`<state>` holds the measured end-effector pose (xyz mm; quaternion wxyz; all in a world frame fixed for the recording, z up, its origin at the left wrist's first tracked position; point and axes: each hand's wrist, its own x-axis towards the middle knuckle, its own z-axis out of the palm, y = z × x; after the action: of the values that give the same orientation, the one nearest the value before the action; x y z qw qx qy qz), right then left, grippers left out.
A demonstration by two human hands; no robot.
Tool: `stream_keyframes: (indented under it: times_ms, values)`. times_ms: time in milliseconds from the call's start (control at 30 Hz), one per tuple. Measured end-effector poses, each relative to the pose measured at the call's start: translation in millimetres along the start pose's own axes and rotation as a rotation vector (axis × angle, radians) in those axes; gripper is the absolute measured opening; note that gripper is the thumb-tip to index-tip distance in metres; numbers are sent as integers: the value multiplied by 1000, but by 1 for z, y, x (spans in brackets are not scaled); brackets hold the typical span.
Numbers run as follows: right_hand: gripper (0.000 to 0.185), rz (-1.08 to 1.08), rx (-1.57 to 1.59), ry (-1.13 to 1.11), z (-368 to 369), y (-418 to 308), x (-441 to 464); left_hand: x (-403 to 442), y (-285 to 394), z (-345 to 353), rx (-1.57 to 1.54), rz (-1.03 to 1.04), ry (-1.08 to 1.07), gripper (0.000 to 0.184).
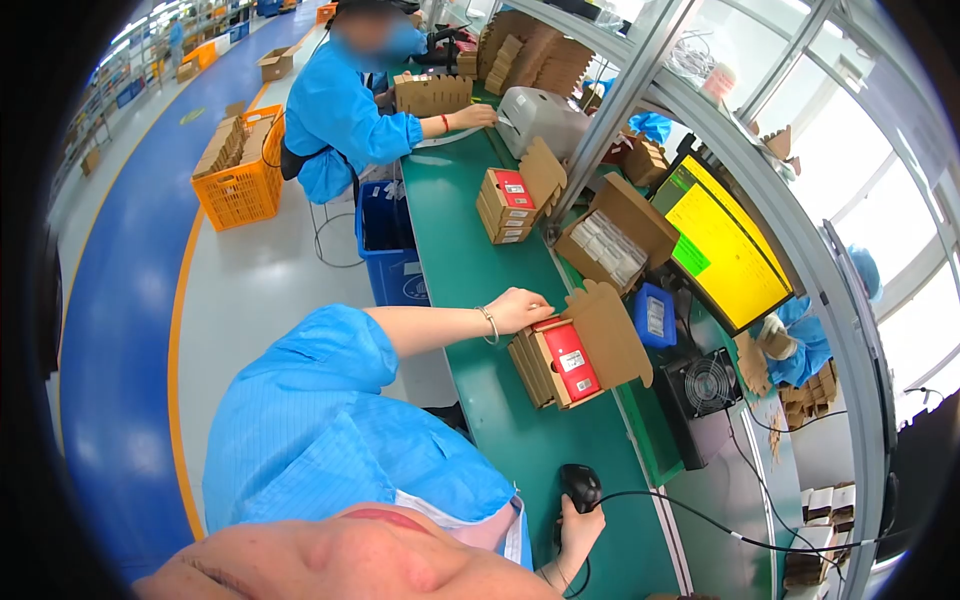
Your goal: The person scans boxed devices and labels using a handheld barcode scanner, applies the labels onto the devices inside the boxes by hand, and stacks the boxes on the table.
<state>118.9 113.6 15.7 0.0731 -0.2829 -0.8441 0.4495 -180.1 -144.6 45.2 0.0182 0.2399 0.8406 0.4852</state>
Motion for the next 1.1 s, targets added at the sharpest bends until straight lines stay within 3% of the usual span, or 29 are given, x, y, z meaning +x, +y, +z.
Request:
stream_keyframes:
  times_ms: [33,167,367,533,600,733,900,1100]
  values:
    - [27,-16,13,5,0,-1,0,-2,6,-1,9,-12,106,35]
    - [28,-29,35,-3,0,2,1,-10,27,2,289,61,-39,31]
    - [27,-64,12,29,1,-2,-2,-1,26,18,496,88,9,20]
    - [29,-74,-58,29,-3,-2,-3,1,19,8,340,147,-23,17]
    - [32,-65,172,-73,-13,-26,-22,-11,25,2,160,166,-1,16]
    - [44,-188,409,-76,-23,-78,-56,-28,34,-9,31,125,-172,22]
    - [46,-354,333,-55,-31,-90,-59,-41,45,-9,41,-5,-238,25]
    - [49,-364,282,5,-43,-66,-80,-52,63,6,42,29,-256,22]
